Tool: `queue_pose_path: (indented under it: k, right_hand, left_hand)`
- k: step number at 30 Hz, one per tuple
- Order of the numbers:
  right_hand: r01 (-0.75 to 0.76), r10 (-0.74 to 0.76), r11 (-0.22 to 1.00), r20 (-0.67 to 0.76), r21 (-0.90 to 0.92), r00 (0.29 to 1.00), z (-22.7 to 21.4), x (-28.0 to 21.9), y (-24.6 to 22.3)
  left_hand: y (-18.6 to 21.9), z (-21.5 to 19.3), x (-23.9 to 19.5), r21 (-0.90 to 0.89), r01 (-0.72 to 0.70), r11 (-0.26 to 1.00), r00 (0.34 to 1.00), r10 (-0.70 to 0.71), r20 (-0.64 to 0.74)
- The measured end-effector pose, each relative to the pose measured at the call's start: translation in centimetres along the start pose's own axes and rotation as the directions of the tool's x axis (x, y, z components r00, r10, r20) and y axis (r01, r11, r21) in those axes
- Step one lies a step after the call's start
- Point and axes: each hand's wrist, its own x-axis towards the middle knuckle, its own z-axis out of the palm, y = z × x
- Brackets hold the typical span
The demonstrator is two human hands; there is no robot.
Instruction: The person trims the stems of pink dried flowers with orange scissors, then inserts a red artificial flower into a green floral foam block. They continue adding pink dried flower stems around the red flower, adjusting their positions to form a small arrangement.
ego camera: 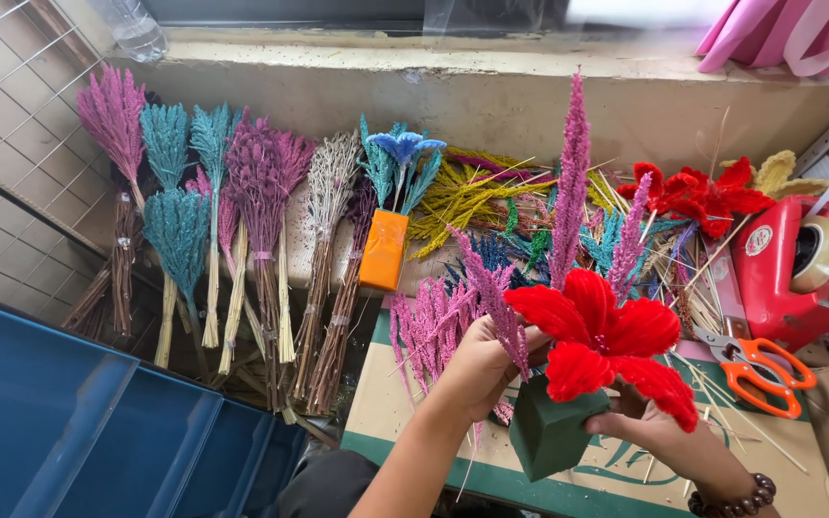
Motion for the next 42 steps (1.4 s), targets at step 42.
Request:
queue_pose_path:
  k: [42]
  right_hand:
    - [0.157,-0.151,0.96,0.042,-0.231,0.988,-1.0,1.8,2.4]
  left_hand:
    - [-0.8,-2.2,1.1,0.134,0.1,0.986,0.991,-0.111,0.078]
